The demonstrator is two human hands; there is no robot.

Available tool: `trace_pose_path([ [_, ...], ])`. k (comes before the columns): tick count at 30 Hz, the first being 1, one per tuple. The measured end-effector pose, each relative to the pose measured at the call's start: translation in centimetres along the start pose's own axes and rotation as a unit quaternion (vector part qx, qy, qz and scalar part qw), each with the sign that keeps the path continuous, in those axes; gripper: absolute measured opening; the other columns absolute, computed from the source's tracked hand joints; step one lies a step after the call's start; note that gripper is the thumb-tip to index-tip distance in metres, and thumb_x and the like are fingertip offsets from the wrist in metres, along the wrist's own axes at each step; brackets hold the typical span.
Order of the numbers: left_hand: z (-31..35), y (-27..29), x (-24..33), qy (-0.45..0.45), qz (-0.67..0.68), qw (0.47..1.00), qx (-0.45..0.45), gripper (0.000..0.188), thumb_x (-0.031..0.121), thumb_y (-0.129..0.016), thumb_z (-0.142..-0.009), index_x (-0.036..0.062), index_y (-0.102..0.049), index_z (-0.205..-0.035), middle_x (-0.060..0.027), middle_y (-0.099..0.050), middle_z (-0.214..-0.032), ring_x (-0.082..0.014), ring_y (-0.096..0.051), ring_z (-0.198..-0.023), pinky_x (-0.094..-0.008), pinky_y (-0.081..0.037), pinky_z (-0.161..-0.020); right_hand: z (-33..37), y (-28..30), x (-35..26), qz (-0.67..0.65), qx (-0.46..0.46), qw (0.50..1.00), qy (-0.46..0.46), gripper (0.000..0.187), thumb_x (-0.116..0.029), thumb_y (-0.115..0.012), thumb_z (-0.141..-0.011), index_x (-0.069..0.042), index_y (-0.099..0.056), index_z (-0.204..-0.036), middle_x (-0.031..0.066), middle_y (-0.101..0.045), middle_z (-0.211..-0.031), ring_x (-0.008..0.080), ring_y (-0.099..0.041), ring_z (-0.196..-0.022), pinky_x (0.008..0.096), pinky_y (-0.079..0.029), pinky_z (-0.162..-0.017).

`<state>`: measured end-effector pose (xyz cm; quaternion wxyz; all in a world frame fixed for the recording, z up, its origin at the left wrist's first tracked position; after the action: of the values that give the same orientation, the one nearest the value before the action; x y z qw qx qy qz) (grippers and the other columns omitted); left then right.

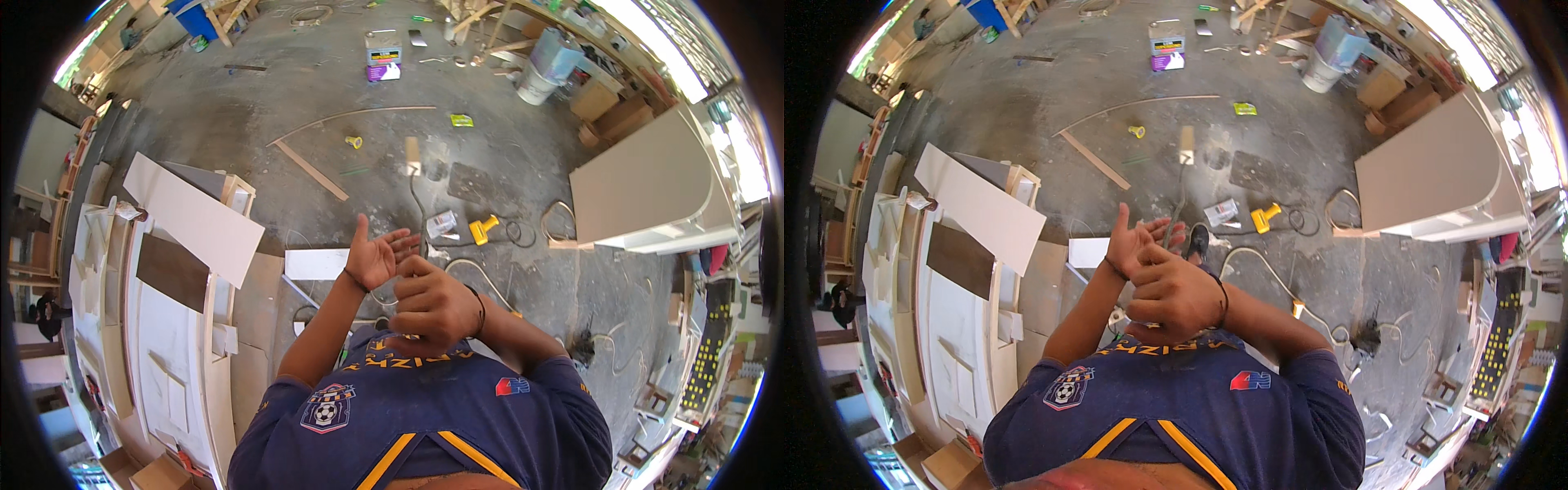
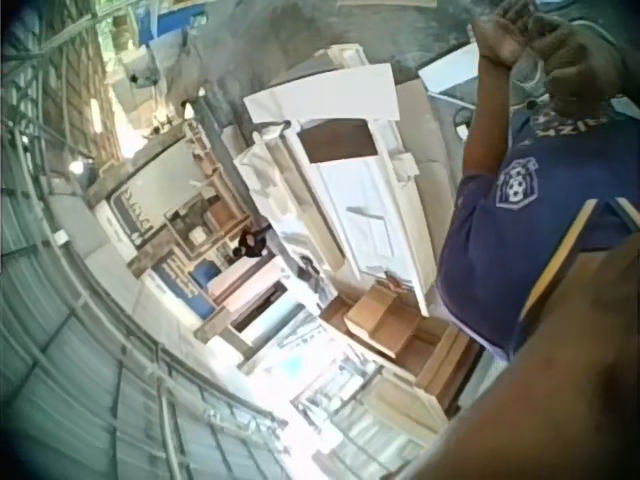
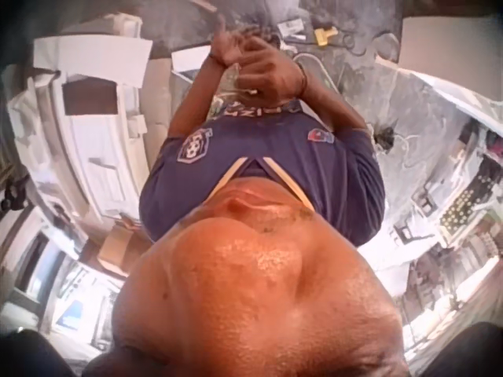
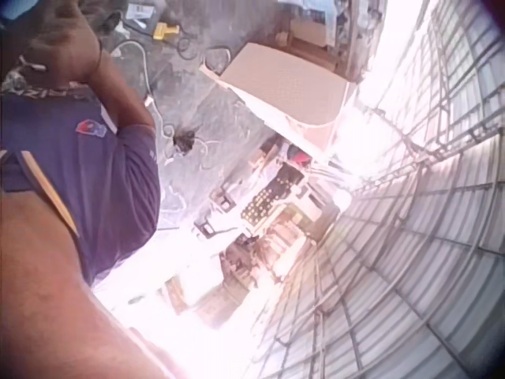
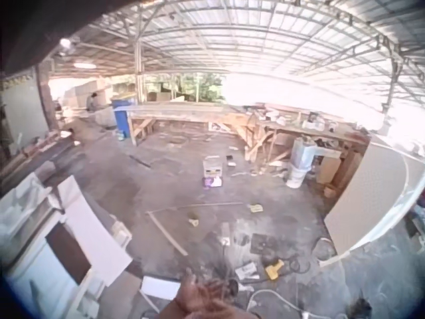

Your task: The person connects an extension cord and uses an angle grinder to sand the long edge of a white wooden board in a workshop.

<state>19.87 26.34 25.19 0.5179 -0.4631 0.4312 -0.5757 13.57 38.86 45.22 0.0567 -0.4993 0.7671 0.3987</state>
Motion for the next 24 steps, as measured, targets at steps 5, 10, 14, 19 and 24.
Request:
trace_pose_path([
  [5, -11.8, 3.0, 14.5, -0.163, 0.022, 0.971, 0.173, 0.063, 0.053, -0.045, -0.088, -0.0082, -0.052, -0.103, -0.0179, -0.060, -0.107, -0.0319, -0.058, -0.095, -0.0445, -0.046, -0.089, 1.7, 5.4, 11.3, -0.078, 0.035, 0.996, -0.041, 0.023, -0.015, -0.075, -0.068, -0.010, -0.053, -0.064, 0.0021, -0.044, -0.056, 0.0199, -0.045, -0.054, 0.0367, -0.036, -0.064],
  [10, -19.1, 5.2, 31.2, -0.350, 0.176, 0.865, 0.314, 0.032, 0.029, -0.050, -0.090, -0.0022, -0.047, -0.084, -0.0124, -0.054, -0.076, -0.0270, -0.056, -0.071, -0.0419, -0.050, -0.074, 3.4, 16.5, 21.7, -0.014, 0.051, 0.978, -0.202, 0.021, -0.014, -0.077, -0.067, -0.010, -0.057, -0.066, 0.0020, -0.049, -0.057, 0.0200, -0.050, -0.055, 0.0324, -0.040, -0.066],
  [14, -17.5, 7.4, 40.4, -0.439, 0.256, 0.803, 0.311, 0.030, 0.029, -0.051, -0.088, 0.0001, -0.045, -0.084, -0.0097, -0.050, -0.069, -0.0236, -0.051, -0.060, -0.0397, -0.047, -0.061, 5.9, 22.3, 26.6, 0.033, 0.047, 0.958, -0.281, 0.019, -0.010, -0.076, -0.066, -0.009, -0.058, -0.065, 0.0028, -0.049, -0.055, 0.0207, -0.049, -0.053, 0.0326, -0.040, -0.067],
  [19, -14.1, 8.6, 46.0, -0.494, 0.219, 0.774, 0.329, 0.044, 0.033, -0.049, -0.089, -0.0076, -0.046, -0.104, -0.0098, -0.051, -0.076, -0.0193, -0.051, -0.060, -0.0333, -0.043, -0.055, 9.4, 27.7, 31.9, -0.011, 0.270, 0.897, -0.351, 0.021, -0.002, -0.074, -0.066, -0.007, -0.054, -0.062, 0.0029, -0.042, -0.051, 0.0179, -0.042, -0.050, 0.0294, -0.039, -0.064],
  [24, -20.1, 5.3, 50.2, -0.479, 0.124, 0.802, 0.334, 0.044, 0.036, -0.042, -0.095, -0.0056, -0.048, -0.106, -0.0048, -0.050, -0.075, -0.0127, -0.041, -0.053, -0.0252, -0.034, -0.045, 12.3, 30.2, 40.8, 0.025, 0.273, 0.853, -0.445, 0.018, -0.004, -0.069, -0.075, -0.004, -0.055, -0.065, 0.0017, -0.045, -0.054, 0.0127, -0.042, -0.050, 0.0295, -0.038, -0.057],
])
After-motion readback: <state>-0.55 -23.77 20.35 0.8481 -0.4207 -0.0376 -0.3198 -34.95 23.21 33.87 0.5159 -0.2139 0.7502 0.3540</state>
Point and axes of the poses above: each hand's wrist, its own z-axis away from the middle knuckle, its own y-axis out of the back of the hand, x = y × z, the point moved 2 cm from there along -z, towards the middle knuckle
